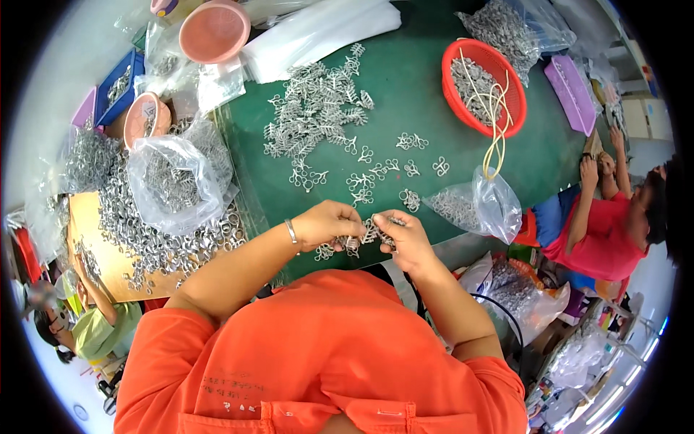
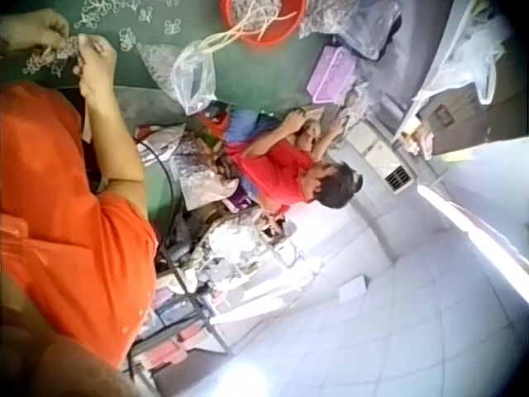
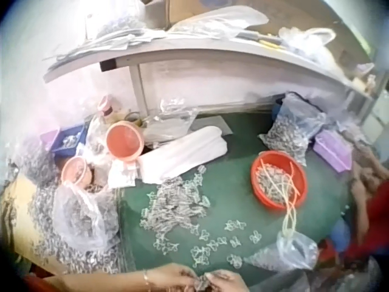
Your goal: The person separates small metal pieces from casting sprues by snapping them off by hand and gathers the detached pieces into piles on the table.
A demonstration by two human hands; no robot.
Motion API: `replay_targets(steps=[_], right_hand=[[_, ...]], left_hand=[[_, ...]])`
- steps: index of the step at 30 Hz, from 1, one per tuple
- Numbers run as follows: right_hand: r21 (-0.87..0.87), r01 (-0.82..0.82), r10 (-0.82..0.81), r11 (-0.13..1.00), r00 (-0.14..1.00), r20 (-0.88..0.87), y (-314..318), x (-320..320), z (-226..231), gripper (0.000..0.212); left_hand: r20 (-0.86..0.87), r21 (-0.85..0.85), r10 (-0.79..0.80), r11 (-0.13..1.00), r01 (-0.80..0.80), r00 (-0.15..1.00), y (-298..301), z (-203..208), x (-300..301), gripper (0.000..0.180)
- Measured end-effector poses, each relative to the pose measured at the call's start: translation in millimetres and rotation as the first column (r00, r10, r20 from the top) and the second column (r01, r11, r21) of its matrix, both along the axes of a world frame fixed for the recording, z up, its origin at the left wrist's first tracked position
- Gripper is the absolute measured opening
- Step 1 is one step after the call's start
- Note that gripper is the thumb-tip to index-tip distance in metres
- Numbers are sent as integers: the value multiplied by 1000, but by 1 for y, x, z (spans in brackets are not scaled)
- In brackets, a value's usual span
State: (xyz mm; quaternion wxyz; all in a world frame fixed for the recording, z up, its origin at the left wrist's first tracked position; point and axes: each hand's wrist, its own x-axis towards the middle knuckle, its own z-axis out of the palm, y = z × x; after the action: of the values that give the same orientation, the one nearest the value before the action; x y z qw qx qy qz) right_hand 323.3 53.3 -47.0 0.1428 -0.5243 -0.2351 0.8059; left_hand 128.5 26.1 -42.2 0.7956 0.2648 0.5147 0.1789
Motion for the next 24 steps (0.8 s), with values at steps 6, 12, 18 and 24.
replay_targets(steps=[6, 12, 18, 24], right_hand=[[132, -53, 57, 990, 998, -26, 8, 5, 11, 15], [411, -132, 168, 902, 985, -51, 11, 10, 13, 9], [793, -401, 491, 459, 858, 150, 16, 14, 23, 12], [876, -338, 393, 343, 899, 193, 16, 10, 42, 12]], left_hand=[[39, 53, 171, 983, -173, 984, 0, 7, 3, 23], [-198, 195, 64, 981, -25, 978, 5, 18, 5, 18], [-550, 655, -118, 553, 515, 827, 2, 28, 5, 16], [-210, 424, -226, 856, 297, 951, 8, 36, -3, 16]])
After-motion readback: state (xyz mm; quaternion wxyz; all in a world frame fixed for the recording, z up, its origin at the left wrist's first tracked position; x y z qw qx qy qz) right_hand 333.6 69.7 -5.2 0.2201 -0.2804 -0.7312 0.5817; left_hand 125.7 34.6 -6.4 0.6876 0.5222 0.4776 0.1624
